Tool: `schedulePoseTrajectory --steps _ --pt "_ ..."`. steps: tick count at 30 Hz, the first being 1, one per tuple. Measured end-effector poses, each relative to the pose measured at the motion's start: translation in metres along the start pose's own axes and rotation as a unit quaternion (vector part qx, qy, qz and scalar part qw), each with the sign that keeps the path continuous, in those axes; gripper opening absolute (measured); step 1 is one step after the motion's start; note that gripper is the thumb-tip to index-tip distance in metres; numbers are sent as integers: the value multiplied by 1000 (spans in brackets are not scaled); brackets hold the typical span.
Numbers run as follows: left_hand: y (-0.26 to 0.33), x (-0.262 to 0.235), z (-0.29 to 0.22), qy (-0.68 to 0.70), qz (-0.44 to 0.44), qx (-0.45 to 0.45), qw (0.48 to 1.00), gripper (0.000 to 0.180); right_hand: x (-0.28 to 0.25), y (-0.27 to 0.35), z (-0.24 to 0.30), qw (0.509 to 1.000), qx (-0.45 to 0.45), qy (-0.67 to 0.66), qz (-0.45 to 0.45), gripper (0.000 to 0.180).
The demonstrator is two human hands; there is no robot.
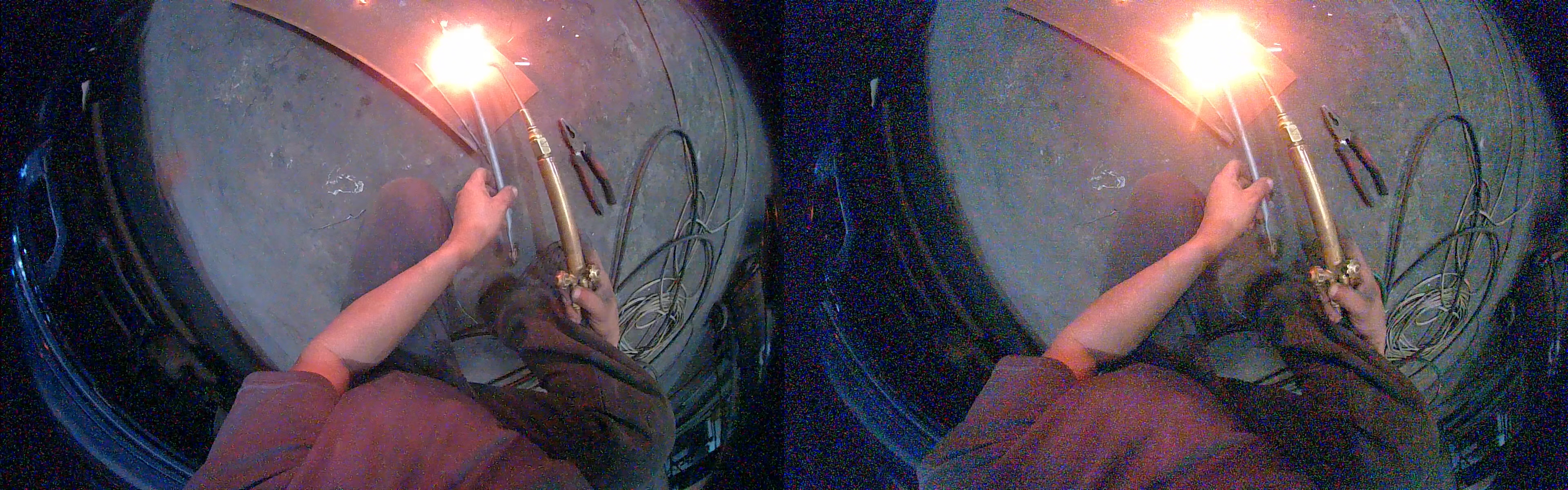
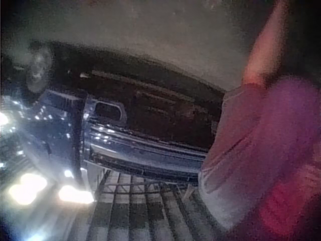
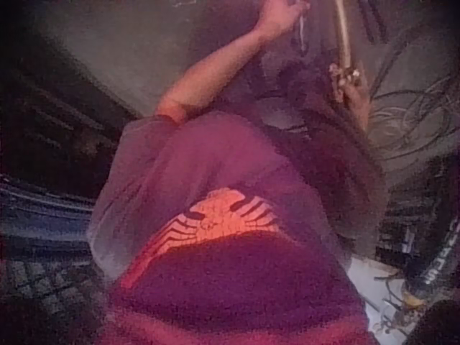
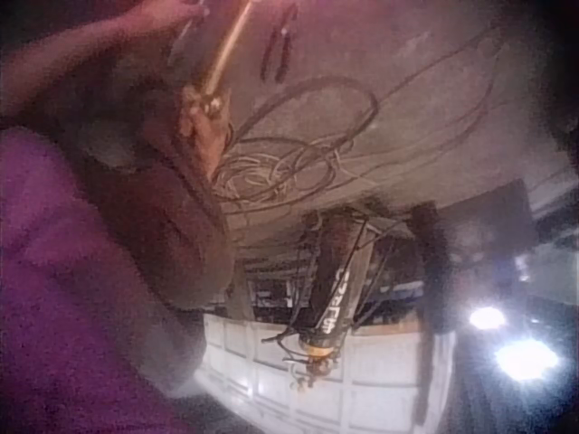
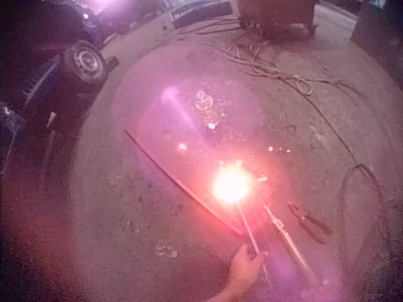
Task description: The person sits on the floor and uses a welding torch to heat and fuse small metal pieces onto a curved metal plate. They repeatedly pick up small metal bits, apply the torch flame to the plate, and add the bits to the molten area.
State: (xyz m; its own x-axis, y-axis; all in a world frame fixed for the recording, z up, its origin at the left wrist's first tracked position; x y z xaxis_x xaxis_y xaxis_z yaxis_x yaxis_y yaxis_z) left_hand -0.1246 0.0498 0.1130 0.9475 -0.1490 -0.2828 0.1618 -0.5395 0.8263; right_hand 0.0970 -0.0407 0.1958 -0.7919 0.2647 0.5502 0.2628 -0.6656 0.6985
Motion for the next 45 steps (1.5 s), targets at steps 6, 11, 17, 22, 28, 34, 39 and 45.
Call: schedulePoseTrajectory --steps 6,11,17,22,28,34,39,45 --pt "2 -1 -3 -3 0 -1 1000 34 6 1 6 1000 -12 8 -3 86" --pt "1 0 0 5 5 -14 1000 33 4 1 4 1000 -14 12 5 86" --pt "5 -4 -3 -2 -1 -7 1000 33 -16 4 -10 998 25 43 31 95" --pt "6 -1 -4 7 15 -3 1000 33 -13 3 -6 999 11 44 3 94" --pt "9 -1 -7 16 16 -22 1000 32 -6 3 0 999 6 39 2 98" --pt "5 -2 -4 19 10 2 1000 33 -2 3 2 999 -3 34 0 91" --pt "6 -2 -5 21 15 -5 1000 32 -4 2 1 999 -1 38 6 92" --pt "7 -2 -8 26 13 -9 1000 32 -9 5 -1 999 -3 45 -11 93"
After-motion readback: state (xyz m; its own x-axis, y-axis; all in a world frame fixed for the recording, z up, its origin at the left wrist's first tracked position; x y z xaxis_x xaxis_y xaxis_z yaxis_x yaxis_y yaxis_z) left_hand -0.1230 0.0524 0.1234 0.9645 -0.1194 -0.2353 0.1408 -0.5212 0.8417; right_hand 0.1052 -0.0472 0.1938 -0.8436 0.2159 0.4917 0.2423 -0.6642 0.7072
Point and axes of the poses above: each hand's wrist, its own y-axis away from the middle knuckle, its own x-axis out of the palm, z = x × y, the point moved 10 cm from there along -y, towards the middle knuckle, and after that the axes turned 7 degrees about -x, right-handed, at the moved point
